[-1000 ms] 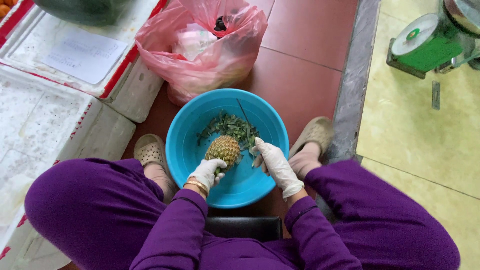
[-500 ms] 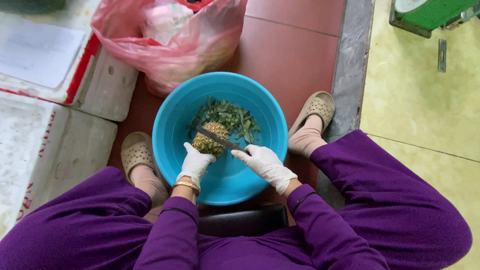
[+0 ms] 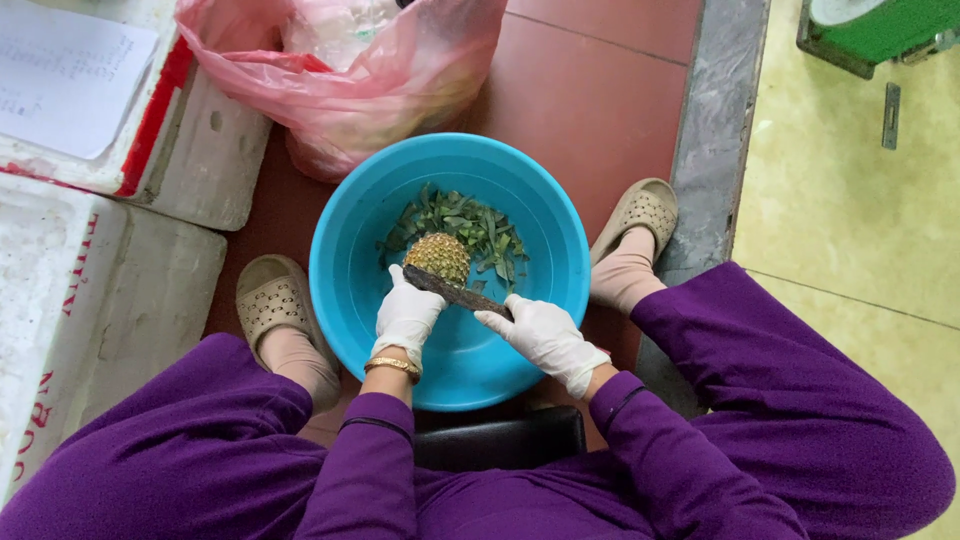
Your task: A person wearing gloves is peeling a pineapple and removing its eyes using a knife over a blue basin.
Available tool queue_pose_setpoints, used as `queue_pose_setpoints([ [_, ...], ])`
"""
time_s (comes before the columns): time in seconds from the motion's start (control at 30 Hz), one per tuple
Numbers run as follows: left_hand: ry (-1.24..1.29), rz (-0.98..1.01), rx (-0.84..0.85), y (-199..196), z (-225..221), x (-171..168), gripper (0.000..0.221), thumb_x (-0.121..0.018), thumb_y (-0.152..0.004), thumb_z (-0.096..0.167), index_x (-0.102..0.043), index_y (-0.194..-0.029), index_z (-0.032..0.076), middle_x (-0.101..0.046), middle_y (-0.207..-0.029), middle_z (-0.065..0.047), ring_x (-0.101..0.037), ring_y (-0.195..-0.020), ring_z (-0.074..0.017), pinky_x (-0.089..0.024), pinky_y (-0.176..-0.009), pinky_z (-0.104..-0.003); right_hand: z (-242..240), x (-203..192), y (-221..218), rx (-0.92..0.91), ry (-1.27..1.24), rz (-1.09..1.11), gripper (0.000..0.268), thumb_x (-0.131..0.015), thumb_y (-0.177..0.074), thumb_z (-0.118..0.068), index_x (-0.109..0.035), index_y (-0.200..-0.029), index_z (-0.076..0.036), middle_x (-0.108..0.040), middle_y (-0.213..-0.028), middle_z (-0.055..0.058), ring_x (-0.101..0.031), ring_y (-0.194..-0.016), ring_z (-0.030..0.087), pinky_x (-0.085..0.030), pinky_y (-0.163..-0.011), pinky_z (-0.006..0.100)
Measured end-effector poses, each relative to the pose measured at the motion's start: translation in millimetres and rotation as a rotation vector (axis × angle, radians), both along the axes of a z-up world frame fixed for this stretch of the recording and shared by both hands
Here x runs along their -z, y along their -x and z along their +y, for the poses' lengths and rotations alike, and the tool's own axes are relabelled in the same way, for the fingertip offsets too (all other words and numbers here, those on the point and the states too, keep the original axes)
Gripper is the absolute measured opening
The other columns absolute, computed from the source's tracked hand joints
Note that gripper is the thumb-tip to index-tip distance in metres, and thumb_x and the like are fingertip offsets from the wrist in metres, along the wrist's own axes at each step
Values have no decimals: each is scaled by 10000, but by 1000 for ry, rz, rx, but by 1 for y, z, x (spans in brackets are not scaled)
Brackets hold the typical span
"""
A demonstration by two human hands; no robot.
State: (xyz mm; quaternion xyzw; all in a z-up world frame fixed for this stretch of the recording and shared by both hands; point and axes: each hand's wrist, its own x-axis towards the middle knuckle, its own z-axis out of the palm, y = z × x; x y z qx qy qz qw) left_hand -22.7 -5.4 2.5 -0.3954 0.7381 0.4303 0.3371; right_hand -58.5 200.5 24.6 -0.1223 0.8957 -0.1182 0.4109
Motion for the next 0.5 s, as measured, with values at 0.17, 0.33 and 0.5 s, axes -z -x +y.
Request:
queue_pose_setpoints([
  [0.17, 73, 34, 41, -3, 8, 5, 955, -552, -853, 239, -31, -1643, 109, -708, -1249, -190, -634, -1276, -390, -470, -1076, -537, -5, -6, 0, -19, -38, 26, 732, -405, -962, -766, -641, -1109, -89, -743, -1044, 230, -725, -1074, 392, -547, -957, 494],
  [0.33, 96, -53, 147, 0, 25, -26, 983, -563, -875, 222, 1, -1675, 138, -657, -1350, -198, -582, -1338, -402, -440, -1120, -554, -26, -7, 19, 84, 50, 7, 683, -411, -988, -718, -681, -1078, -97, -751, -1047, 215, -724, -1090, 366, -530, -975, 463],
  [0.5, 97, -9, 152, 0, 14, -16, 981, -581, -866, 190, -24, -1673, 152, -630, -1363, -255, -565, -1340, -453, -440, -1102, -600, -15, 52, 46, 227, 159, -14, 820, -324, -964, -806, -683, -926, -70, -749, -907, 186, -729, -1041, 368, -505, -1006, 468],
])
